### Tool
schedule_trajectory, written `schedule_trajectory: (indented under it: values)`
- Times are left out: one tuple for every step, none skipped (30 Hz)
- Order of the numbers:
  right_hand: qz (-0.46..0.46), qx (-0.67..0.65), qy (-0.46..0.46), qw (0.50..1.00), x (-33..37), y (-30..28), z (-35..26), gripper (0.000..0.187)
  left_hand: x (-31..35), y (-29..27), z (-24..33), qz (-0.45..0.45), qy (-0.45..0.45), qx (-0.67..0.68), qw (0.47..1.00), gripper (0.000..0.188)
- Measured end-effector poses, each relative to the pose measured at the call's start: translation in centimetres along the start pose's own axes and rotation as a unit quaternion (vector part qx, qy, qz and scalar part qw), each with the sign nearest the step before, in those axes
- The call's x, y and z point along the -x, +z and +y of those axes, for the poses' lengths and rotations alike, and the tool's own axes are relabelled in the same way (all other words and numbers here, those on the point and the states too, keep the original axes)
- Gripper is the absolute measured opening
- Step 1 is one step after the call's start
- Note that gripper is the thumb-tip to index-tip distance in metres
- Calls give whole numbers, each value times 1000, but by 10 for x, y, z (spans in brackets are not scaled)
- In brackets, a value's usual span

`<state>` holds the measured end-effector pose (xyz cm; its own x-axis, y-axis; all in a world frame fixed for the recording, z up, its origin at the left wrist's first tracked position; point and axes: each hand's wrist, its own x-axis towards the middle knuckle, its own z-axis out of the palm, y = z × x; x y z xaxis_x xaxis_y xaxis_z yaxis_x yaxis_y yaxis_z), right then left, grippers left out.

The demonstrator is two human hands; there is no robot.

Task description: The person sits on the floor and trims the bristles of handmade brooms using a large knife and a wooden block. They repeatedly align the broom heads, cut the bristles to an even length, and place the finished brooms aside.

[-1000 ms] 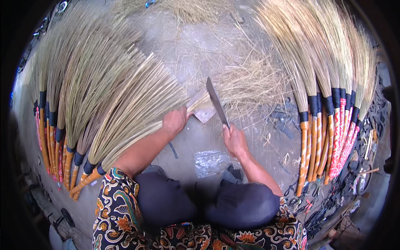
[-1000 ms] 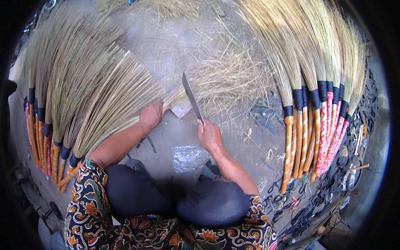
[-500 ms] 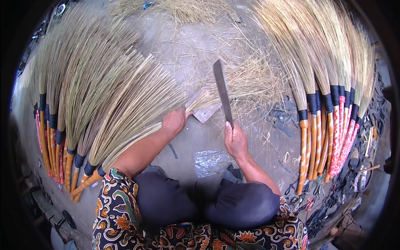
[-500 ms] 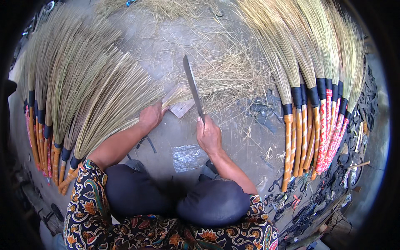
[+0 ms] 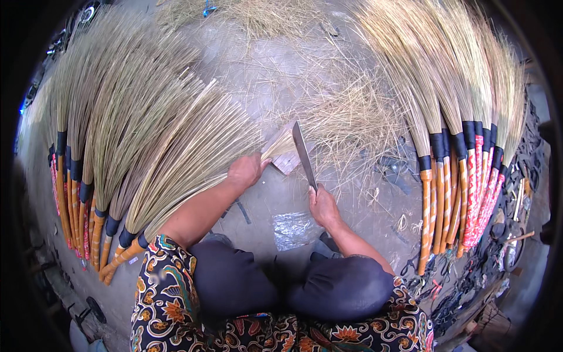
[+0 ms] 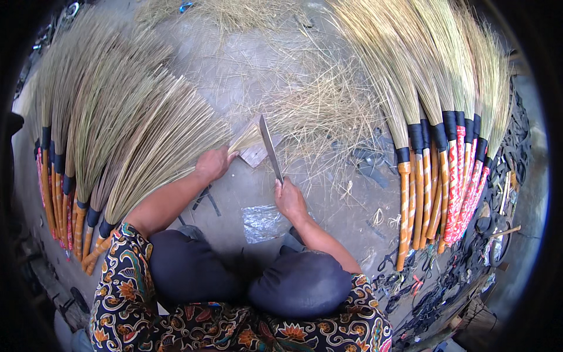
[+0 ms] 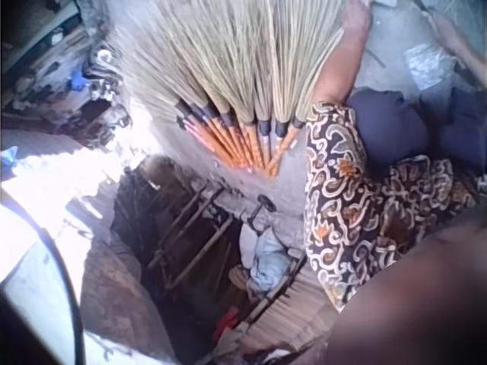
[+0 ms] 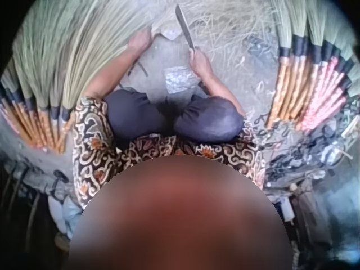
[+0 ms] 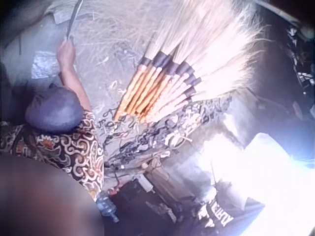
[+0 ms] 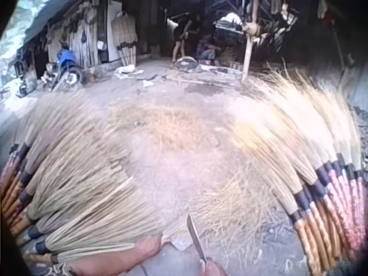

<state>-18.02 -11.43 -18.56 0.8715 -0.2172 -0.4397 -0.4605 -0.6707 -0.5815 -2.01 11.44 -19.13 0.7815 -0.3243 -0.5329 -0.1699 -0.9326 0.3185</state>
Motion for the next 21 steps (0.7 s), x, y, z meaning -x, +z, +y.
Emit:
schedule_trajectory:
  values:
    - [17, 18, -2, 1000, -2, -2, -1, 36, 3, -6, -1, -3, 31, 3, 1000, 61]
    - [28, 33, -6, 999, -4, -5, -3, 40, 3, -18, -1, 7, 62, 9, 998, 61]
    - [26, 52, 14, 998, -5, -10, -6, 43, 13, -24, -2, -7, 81, 13, 997, 62]
    - [83, 71, -59, 992, -5, -15, -13, 45, 24, -32, 1, -35, 110, 41, 993, 62]
    - [141, 94, -122, 978, -5, -21, -21, 48, 28, -50, 2, -66, 130, 63, 987, 62]
    - [204, 114, -179, 956, -5, -28, -33, 51, 38, -67, 3, -109, 138, 84, 981, 63]
    - [102, -52, -161, 980, -5, -33, -48, 51, 51, -82, 7, -126, 166, 83, 975, 65]
    - [1, -214, -133, 968, -5, -38, -65, 51, 64, -97, 13, -151, 181, 83, 968, 67]
    - [-110, -375, -130, 911, -4, -41, -83, 52, 79, -111, 19, -165, 204, 90, 961, 69]
    - [-114, -438, -102, 886, -3, -42, -102, 50, 96, -125, 23, -125, 215, 67, 966, 78]
    - [-130, -506, -99, 847, -1, -43, -119, 49, 117, -137, 23, -75, 229, 48, 969, 88]
    - [-171, -577, -115, 790, 0, -44, -134, 48, 142, -147, 18, 34, 234, 65, 969, 97]
    - [-140, -568, -86, 807, 2, -45, -146, 47, 167, -157, 9, 139, 232, 64, 960, 105]
    - [-124, -569, -95, 807, 2, -47, -156, 45, 190, -169, -8, 224, 239, 106, 939, 117]
    - [-122, -567, -88, 810, 2, -50, -164, 45, 210, -179, -27, 334, 270, 124, 895, 129]
    - [-110, -573, -96, 807, 1, -54, -171, 45, 230, -187, -53, 325, 224, 149, 907, 130]
    - [-114, -563, -109, 812, -2, -57, -177, 43, 258, -193, -88, 348, 207, 164, 900, 132]
    - [-94, -553, -114, 820, -5, -61, -182, 42, 288, -194, -121, 379, 193, 165, 890, 134]
    - [-119, -550, -138, 815, -8, -66, -188, 40, 314, -185, -151, 334, 125, 181, 917, 133]
    - [-130, -543, -158, 814, -12, -70, -193, 39, 334, -173, -180, 300, 65, 177, 935, 132]
    - [-137, -542, -139, 818, -15, -74, -199, 37, 352, -152, -205, 263, -25, 147, 953, 128]
